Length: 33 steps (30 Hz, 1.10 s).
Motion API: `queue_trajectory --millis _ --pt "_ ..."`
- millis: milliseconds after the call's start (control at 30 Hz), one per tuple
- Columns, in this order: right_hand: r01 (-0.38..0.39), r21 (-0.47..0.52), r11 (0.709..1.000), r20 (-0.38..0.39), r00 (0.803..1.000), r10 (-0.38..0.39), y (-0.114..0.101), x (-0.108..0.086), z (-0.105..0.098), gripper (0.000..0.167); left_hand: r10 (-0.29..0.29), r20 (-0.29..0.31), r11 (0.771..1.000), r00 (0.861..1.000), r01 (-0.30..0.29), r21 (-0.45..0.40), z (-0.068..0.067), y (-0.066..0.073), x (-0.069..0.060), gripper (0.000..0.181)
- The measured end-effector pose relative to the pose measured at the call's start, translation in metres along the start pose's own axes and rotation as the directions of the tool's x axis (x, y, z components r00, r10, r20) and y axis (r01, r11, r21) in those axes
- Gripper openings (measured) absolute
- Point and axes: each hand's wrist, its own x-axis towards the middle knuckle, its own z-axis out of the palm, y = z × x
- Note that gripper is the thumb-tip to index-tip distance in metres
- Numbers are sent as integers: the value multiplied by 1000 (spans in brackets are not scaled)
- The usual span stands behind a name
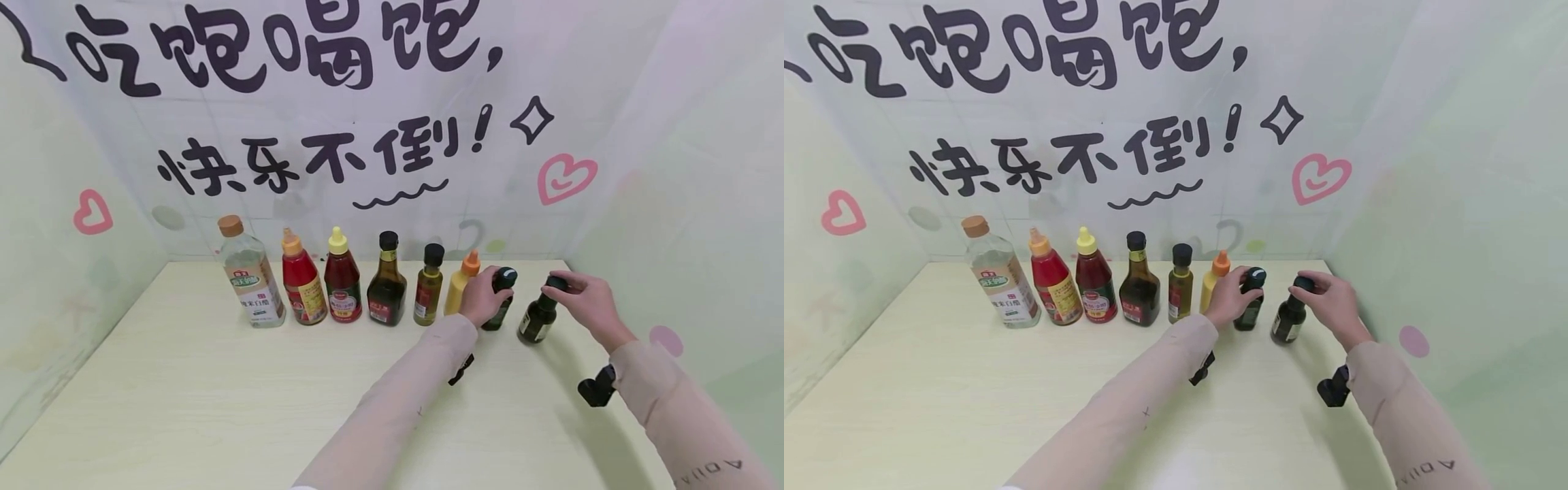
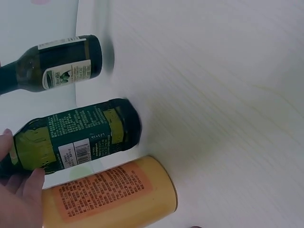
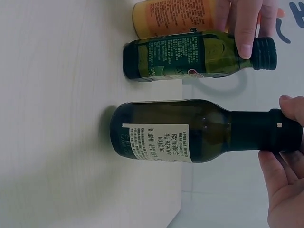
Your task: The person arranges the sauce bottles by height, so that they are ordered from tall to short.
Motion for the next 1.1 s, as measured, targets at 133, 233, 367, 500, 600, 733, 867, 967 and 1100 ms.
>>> queue_trajectory --millis 133,233,367,500,600,733,867,967,1100 --pt "-14 7 1000 -6 1000 14 2 5 5 55 6 2 1000 1000 -6 1 -1 0 0 40" --pt "-37 21 999 -9 999 37 4 8 8 56 14 2 1000 1000 -14 4 -2 0 0 39" --pt "-68 46 997 -20 997 69 4 11 13 57 28 1 1000 1000 -28 9 -2 0 -1 38" --pt "-78 50 996 -27 996 80 5 13 16 56 32 -4 999 999 -32 4 -1 -1 -1 38" --pt "-76 43 996 -33 996 77 6 15 19 57 26 -4 1000 1000 -26 -3 -1 0 -1 39" --pt "-74 46 996 -48 996 76 7 16 22 56 20 4 1000 1000 -20 -8 -3 0 -3 40" --pt "-73 48 996 -62 995 76 7 17 24 54 28 4 999 1000 -27 -17 -4 0 -4 42" --pt "-67 47 997 -67 995 70 7 18 26 54 35 1 999 999 -35 -23 -5 0 -4 44" --pt "-59 54 997 -60 996 62 5 20 29 54 59 -1 998 998 -59 -13 -8 1 -6 47"
